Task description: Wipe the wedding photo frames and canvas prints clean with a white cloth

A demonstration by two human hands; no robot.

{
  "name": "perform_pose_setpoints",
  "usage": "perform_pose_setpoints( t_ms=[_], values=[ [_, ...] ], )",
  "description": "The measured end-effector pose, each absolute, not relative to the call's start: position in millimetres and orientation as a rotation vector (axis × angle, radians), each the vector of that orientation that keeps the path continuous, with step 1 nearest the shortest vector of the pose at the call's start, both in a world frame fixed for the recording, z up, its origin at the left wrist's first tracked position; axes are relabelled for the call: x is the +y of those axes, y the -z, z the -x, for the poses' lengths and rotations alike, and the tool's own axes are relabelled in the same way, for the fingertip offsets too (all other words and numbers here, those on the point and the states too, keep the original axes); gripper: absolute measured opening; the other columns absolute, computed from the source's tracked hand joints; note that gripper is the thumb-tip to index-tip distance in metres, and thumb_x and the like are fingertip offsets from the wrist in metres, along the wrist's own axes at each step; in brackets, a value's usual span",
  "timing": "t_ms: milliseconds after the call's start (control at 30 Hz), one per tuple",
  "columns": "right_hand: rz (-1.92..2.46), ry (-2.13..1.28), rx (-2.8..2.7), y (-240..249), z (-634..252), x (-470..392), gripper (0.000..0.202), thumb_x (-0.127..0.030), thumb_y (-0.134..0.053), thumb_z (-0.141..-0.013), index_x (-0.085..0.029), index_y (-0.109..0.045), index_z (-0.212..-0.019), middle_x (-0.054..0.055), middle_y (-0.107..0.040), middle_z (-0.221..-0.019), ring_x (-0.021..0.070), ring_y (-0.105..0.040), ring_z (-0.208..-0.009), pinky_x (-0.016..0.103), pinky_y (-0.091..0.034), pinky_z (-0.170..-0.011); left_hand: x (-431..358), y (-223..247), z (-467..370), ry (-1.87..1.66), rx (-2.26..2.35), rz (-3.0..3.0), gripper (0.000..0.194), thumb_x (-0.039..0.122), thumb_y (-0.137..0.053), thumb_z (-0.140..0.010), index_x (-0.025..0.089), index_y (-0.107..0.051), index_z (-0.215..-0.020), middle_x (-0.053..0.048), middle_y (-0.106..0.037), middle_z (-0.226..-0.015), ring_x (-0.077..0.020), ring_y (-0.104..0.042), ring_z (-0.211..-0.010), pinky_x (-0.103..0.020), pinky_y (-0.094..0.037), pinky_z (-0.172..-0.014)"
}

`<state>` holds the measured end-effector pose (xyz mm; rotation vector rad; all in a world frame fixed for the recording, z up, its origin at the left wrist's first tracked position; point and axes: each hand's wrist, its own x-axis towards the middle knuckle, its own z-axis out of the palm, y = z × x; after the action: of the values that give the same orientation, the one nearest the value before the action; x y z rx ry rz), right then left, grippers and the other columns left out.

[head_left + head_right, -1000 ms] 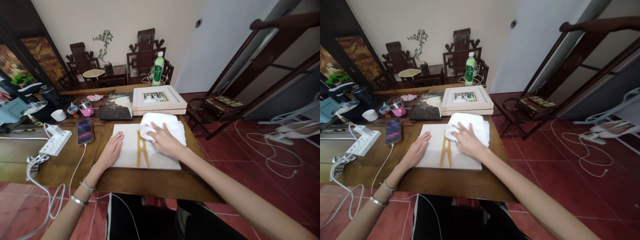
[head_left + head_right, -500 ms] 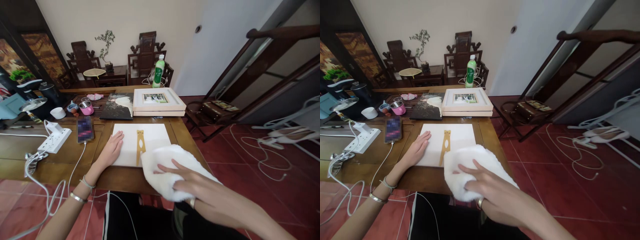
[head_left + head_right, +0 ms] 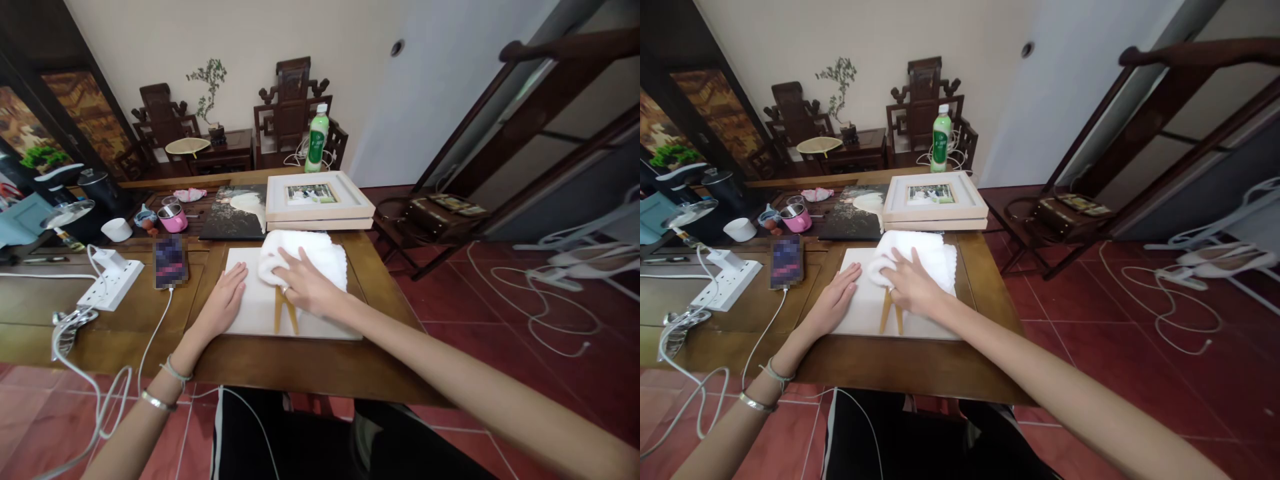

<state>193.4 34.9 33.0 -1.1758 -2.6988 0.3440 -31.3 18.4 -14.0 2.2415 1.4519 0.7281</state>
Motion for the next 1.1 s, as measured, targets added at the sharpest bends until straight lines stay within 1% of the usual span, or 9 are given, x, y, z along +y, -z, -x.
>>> perform_pose_setpoints(
  t_ms=[133, 267, 400, 533, 633, 700, 767, 867, 1100],
  values=[
    [1.091, -0.436, -2.856, -45.1, -194.2, -2.7, 0.049, 0.001, -0.046, -0.069, -0.007, -0.06, -0.116, 0.023, -0.031, -0.149, 0.0381, -0.011, -0.141, 0.064, -0.012, -0.109, 18.0, 13.4, 31.3, -0.721, 1.459, -2.239, 0.047, 0.033, -0.029, -0.097, 0.012, -0.048, -0.134, -0.013, -0.042, -0.146, -0.021, -0.031, -0.14, -0.046, -0.018, -0.117],
    [0.942, -0.779, -2.955, -68.4, -201.3, -52.2, 0.046, 0.0, -0.048, -0.066, -0.012, -0.064, -0.108, 0.02, -0.037, -0.147, 0.0361, -0.015, -0.141, 0.063, -0.016, -0.11, 17.9, 14.0, 31.5, -0.715, 1.471, -2.238, 0.048, 0.033, -0.028, -0.097, 0.01, -0.048, -0.134, -0.014, -0.042, -0.146, -0.0205, -0.032, -0.14, -0.045, -0.018, -0.117],
    [0.909, -1.048, -2.822, -92.1, -214.9, -78.4, 0.036, -0.002, -0.045, -0.068, -0.021, -0.063, -0.092, 0.008, -0.063, -0.119, 0.0254, -0.046, -0.127, 0.044, -0.035, -0.106, 17.5, 14.5, 31.2, -0.735, 1.469, -2.236, 0.046, 0.033, -0.029, -0.097, 0.012, -0.049, -0.134, -0.013, -0.042, -0.146, -0.0206, -0.032, -0.139, -0.047, -0.018, -0.117],
    [1.254, -0.973, -2.661, -92.1, -228.4, -59.2, 0.037, -0.011, -0.042, -0.079, -0.023, -0.057, -0.111, 0.007, -0.064, -0.098, 0.0239, -0.063, -0.088, 0.037, -0.052, -0.076, 16.7, 13.2, 30.4, -0.722, 1.477, -2.237, 0.046, 0.032, -0.029, -0.097, 0.013, -0.049, -0.133, -0.013, -0.042, -0.146, -0.0211, -0.033, -0.139, -0.047, -0.017, -0.117],
    [1.482, -0.625, -2.616, -75.4, -229.0, -18.3, 0.033, -0.01, -0.04, -0.081, -0.015, -0.056, -0.109, 0.013, -0.062, -0.095, 0.0273, -0.062, -0.085, 0.041, -0.049, -0.074, 16.3, 12.2, 30.1, -0.717, 1.479, -2.245, 0.046, 0.032, -0.029, -0.097, 0.012, -0.049, -0.133, -0.014, -0.042, -0.146, -0.0212, -0.032, -0.139, -0.047, -0.018, -0.117],
    [1.5, -0.382, -2.605, -60.8, -223.4, 11.6, 0.034, -0.006, -0.039, -0.081, -0.011, -0.057, -0.109, 0.019, -0.06, -0.109, 0.0319, -0.059, -0.099, 0.046, -0.047, -0.082, 16.3, 12.2, 30.2, -0.719, 1.48, -2.249, 0.046, 0.031, -0.029, -0.097, 0.013, -0.049, -0.134, -0.013, -0.042, -0.146, -0.0211, -0.032, -0.139, -0.048, -0.018, -0.117],
    [1.431, -0.247, -2.622, -47.6, -214.5, 35.2, 0.039, -0.003, -0.038, -0.08, -0.008, -0.056, -0.114, 0.023, -0.054, -0.126, 0.0361, -0.045, -0.124, 0.052, -0.038, -0.096, 16.6, 12.7, 30.4, -0.718, 1.482, -2.248, 0.045, 0.032, -0.029, -0.097, 0.015, -0.049, -0.134, -0.012, -0.042, -0.146, -0.0211, -0.032, -0.139, -0.049, -0.019, -0.116],
    [1.33, -0.183, -2.697, -35.4, -200.1, 49.4, 0.043, -0.003, -0.042, -0.078, -0.007, -0.056, -0.119, 0.023, -0.04, -0.144, 0.0378, -0.022, -0.139, 0.06, -0.021, -0.107, 17.1, 14.0, 30.9, -0.728, 1.474, -2.249, 0.045, 0.032, -0.029, -0.097, 0.015, -0.049, -0.134, -0.012, -0.042, -0.146, -0.0209, -0.032, -0.139, -0.048, -0.019, -0.117],
    [1.123, -0.206, -2.883, -39.1, -195.4, -0.5, 0.04, -0.005, -0.048, -0.076, -0.009, -0.063, -0.113, 0.023, -0.031, -0.149, 0.0373, -0.014, -0.141, 0.062, -0.014, -0.109, 17.5, 13.9, 30.4, -0.697, 1.478, -2.271, 0.046, 0.031, -0.028, -0.097, 0.012, -0.047, -0.135, -0.013, -0.04, -0.147, -0.0214, -0.031, -0.14, -0.047, -0.019, -0.117]
  ],
)
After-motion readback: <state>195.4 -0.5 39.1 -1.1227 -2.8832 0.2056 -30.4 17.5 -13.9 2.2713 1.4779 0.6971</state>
